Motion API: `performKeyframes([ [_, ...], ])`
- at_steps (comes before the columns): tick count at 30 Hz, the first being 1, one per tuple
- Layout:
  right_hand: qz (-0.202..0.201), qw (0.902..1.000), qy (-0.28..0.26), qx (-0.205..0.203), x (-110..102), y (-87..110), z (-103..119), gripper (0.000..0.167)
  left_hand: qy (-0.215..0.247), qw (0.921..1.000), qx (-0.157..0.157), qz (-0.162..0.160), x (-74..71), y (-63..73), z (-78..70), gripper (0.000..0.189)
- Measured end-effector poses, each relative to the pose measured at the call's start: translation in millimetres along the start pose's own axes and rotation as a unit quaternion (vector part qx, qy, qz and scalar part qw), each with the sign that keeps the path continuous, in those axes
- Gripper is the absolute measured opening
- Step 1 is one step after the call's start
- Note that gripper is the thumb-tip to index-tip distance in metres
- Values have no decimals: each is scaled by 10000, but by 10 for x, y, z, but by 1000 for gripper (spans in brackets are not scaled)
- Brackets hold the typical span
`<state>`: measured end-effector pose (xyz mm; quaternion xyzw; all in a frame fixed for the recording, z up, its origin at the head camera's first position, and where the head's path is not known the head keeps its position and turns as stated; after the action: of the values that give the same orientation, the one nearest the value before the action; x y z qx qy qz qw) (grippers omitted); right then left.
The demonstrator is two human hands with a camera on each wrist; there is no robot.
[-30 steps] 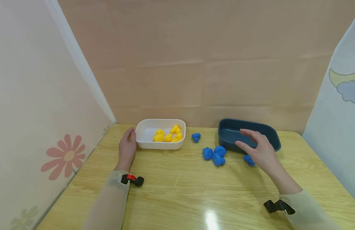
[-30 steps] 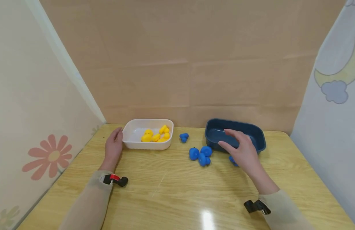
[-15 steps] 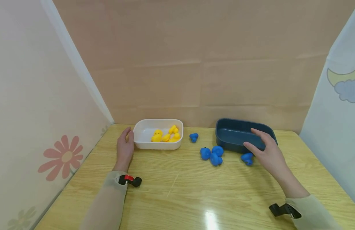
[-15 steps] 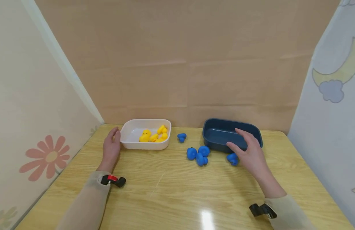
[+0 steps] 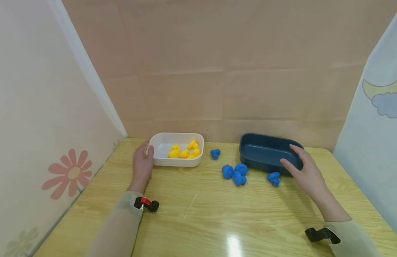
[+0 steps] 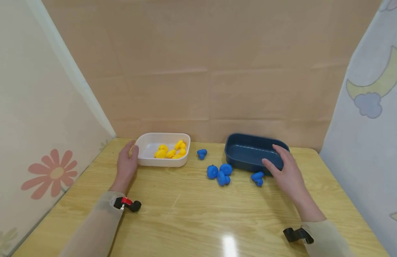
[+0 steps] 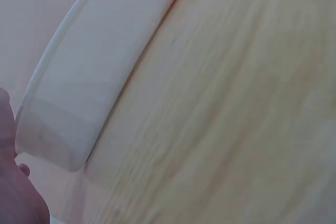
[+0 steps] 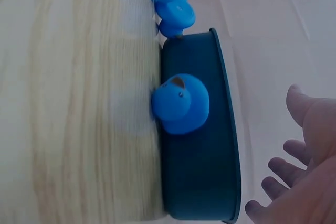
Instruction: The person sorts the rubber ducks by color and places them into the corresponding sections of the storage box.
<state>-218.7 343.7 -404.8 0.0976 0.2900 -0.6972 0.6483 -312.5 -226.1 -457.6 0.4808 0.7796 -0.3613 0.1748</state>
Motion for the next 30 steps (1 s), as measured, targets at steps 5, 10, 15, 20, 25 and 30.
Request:
performKeyframes([
  [5, -44, 10000, -13, 58, -68, -27, -128, 82, -134, 9997, 211, 13, 12, 46, -88, 50],
  [10, -154, 9998, -88, 101, -116, -45, -228, 84, -289, 9985, 459, 7, -19, 93, -247, 50],
  [15, -178, 9996, -170, 108, -139, -62, -334, 87, -173, 9960, 880, -6, -14, 148, -467, 51],
  [20, -41, 9990, -307, 321, -147, -59, -423, 91, -140, 9902, 1389, -63, 42, 195, -672, 55],
  [25, 93, 9972, -410, 621, -167, -55, -486, 95, -143, 9836, 1798, 13, 106, 279, -881, 60],
  [30, 158, 9940, -544, 935, -190, -71, -543, 99, 162, 9819, 1877, 214, 177, 402, -1127, 63],
])
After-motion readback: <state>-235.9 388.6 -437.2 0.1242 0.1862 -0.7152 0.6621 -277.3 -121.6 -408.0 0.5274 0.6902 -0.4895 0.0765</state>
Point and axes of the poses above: each hand's wrist, its own y-axis away from the middle knuckle, its own x-axis out of the palm, z = x × y, the point moved 1 cm from there along -y, towards the middle knuckle, and after that the axes turned 14 degrees about -y, right-handed, at the moved point
